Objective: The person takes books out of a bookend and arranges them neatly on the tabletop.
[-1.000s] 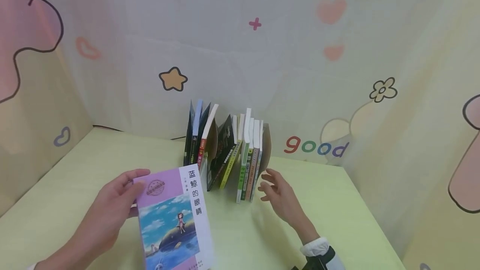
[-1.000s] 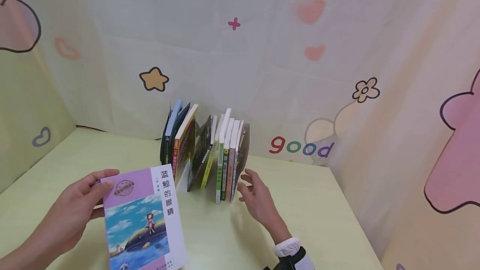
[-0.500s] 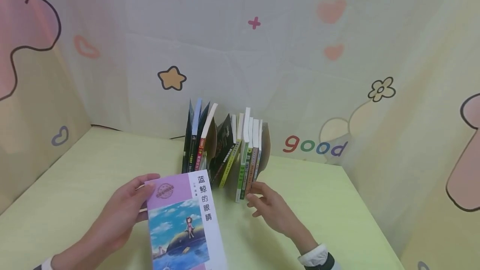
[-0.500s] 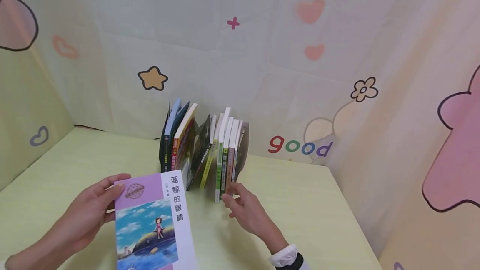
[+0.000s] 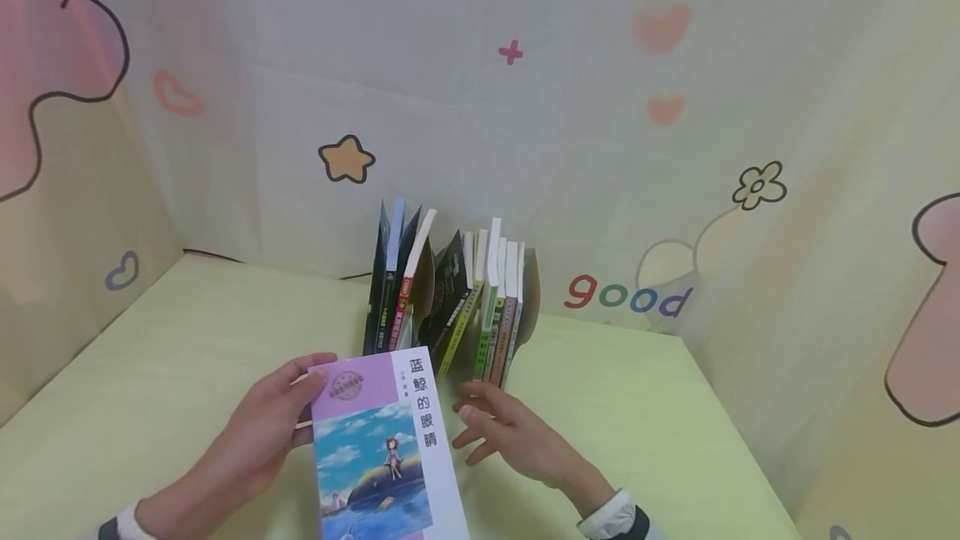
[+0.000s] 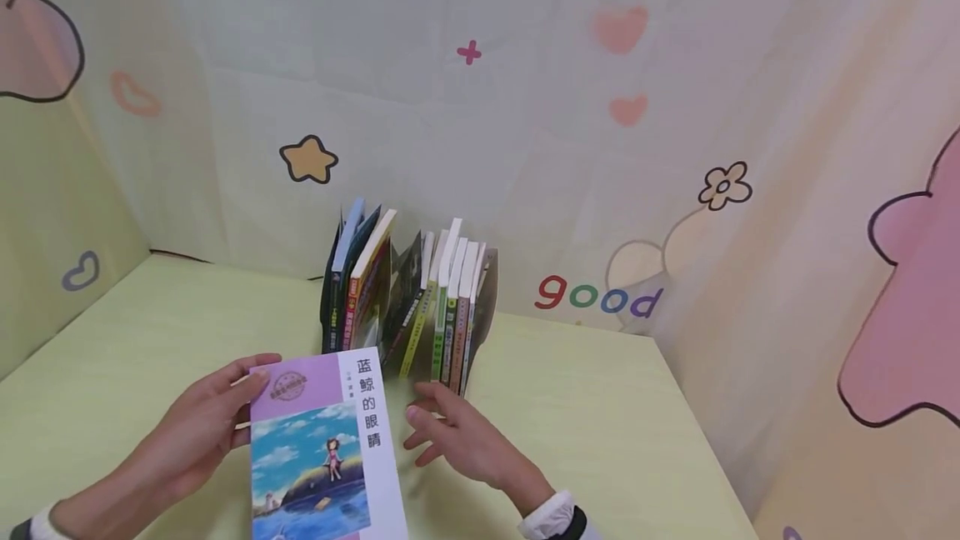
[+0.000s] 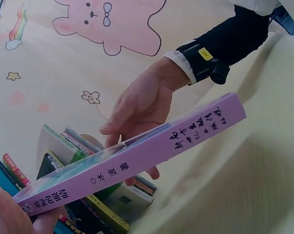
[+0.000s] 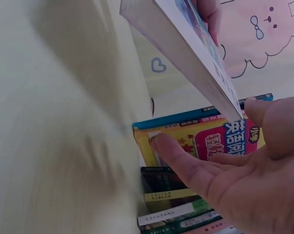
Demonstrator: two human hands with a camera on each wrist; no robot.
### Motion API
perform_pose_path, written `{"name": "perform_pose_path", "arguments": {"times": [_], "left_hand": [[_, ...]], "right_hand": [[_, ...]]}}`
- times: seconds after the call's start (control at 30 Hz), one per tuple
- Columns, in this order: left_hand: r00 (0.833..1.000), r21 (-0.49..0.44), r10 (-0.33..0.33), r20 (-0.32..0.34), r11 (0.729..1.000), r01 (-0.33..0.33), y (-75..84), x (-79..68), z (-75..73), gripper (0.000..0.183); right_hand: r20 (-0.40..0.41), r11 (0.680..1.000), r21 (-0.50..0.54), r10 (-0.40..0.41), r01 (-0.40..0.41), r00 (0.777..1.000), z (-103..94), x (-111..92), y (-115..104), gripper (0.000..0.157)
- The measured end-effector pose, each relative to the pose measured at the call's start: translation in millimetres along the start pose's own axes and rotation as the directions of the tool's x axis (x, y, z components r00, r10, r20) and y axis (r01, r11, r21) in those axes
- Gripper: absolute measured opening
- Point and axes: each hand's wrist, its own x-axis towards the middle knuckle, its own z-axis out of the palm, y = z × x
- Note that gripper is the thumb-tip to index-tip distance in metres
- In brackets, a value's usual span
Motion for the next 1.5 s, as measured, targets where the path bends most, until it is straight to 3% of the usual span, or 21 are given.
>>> {"name": "perform_pose_path", "arguments": {"times": [0.23,0.5,0.63,0.8,0.97,1.27,1.5], "left_hand": [[1.0,-0.025,-0.029,0.001,0.999,0.029,-8.7,4.7,6.9,0.047],[0.999,-0.012,-0.043,0.002,0.999,0.043,-15.0,10.0,15.1,0.047],[0.999,-0.031,-0.041,0.004,0.999,0.041,-17.1,11.3,19.7,0.047],[0.999,-0.029,-0.048,0.016,0.998,0.049,-19.6,11.9,24.2,0.049],[0.998,-0.038,-0.063,0.015,0.997,0.064,-20.1,12.5,26.4,0.047],[0.996,-0.009,-0.09,0.012,0.996,0.091,-22.3,14.5,25.7,0.048],[0.995,-0.017,-0.097,0.018,0.995,0.098,-25.0,15.0,26.4,0.052]], "right_hand": [[0.132,0.993,0.114,0.018,-0.033,0.991,14.9,-1,6,0.06],[0.088,0.982,0.07,0.167,-0.173,0.982,28.4,-1,8,0.071],[0.118,0.975,0.148,0.15,-0.167,0.982,30.1,-1,13,0.069],[0.193,0.942,0.3,0.092,-0.148,0.977,35.9,-1,20,0.062],[0.235,0.921,0.368,0.037,-0.124,0.971,40.2,0,24,0.053],[0.161,0.911,0.385,0.093,-0.149,0.983,44.3,-1,27,0.053],[0.118,0.926,0.351,0.106,-0.141,0.987,46.5,-7,28,0.056]]}}
